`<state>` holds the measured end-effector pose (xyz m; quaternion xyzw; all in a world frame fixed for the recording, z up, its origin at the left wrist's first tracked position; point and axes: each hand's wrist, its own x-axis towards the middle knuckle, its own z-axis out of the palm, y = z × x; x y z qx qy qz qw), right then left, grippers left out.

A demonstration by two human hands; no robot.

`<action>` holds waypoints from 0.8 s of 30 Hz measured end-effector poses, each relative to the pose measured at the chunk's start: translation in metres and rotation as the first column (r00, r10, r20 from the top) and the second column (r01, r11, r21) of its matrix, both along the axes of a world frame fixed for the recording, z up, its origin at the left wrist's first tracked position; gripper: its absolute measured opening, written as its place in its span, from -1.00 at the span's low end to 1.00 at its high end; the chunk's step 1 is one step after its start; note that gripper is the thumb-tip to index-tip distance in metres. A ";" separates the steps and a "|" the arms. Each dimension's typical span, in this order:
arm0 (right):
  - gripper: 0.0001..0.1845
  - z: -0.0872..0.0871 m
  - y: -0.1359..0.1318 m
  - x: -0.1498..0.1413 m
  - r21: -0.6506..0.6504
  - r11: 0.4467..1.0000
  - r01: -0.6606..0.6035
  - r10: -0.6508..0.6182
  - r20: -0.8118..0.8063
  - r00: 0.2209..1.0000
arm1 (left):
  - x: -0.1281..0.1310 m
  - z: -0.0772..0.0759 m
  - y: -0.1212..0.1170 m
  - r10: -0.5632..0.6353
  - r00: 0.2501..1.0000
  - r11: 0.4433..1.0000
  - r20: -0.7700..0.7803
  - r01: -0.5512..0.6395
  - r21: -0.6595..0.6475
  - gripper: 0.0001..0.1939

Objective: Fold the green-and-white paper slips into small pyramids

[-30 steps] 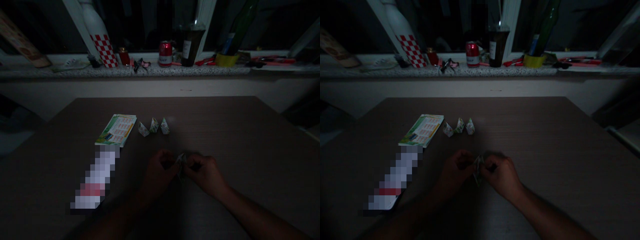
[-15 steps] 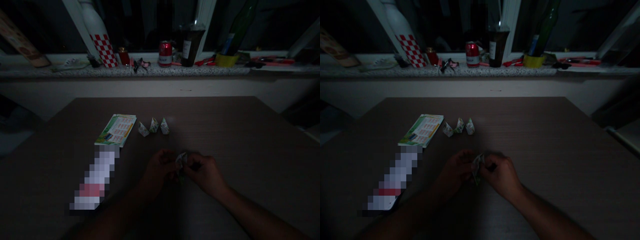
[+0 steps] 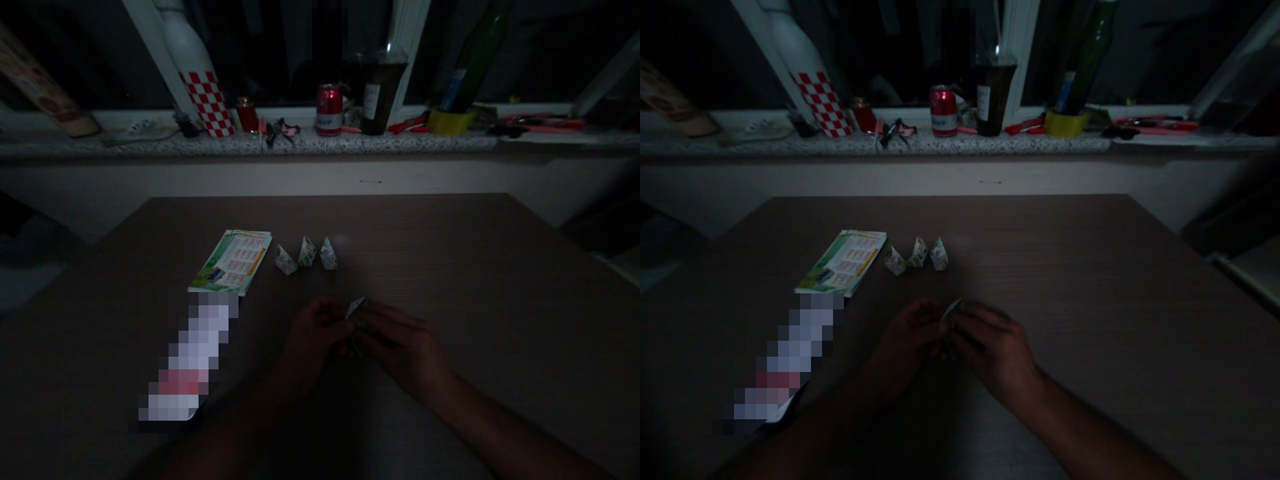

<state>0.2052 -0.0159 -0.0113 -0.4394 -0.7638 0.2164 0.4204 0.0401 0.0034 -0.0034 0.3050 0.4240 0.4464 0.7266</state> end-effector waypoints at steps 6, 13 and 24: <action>-0.69 0.003 -0.001 -0.004 -0.032 0.998 -0.055 0.056 0.006 0.998 | -0.001 -0.002 -0.001 -0.054 0.999 0.998 -0.006 0.054 0.027 -0.62; -0.76 0.016 0.004 -0.004 -0.136 0.985 -0.106 0.101 -0.045 0.994 | -0.003 0.003 -0.001 -0.083 0.996 0.996 0.040 0.082 0.037 -0.60; -0.75 0.031 0.095 0.021 -0.311 0.948 -0.063 0.017 -0.148 0.989 | -0.023 0.018 0.021 0.053 0.858 0.951 -0.510 0.112 0.287 -0.70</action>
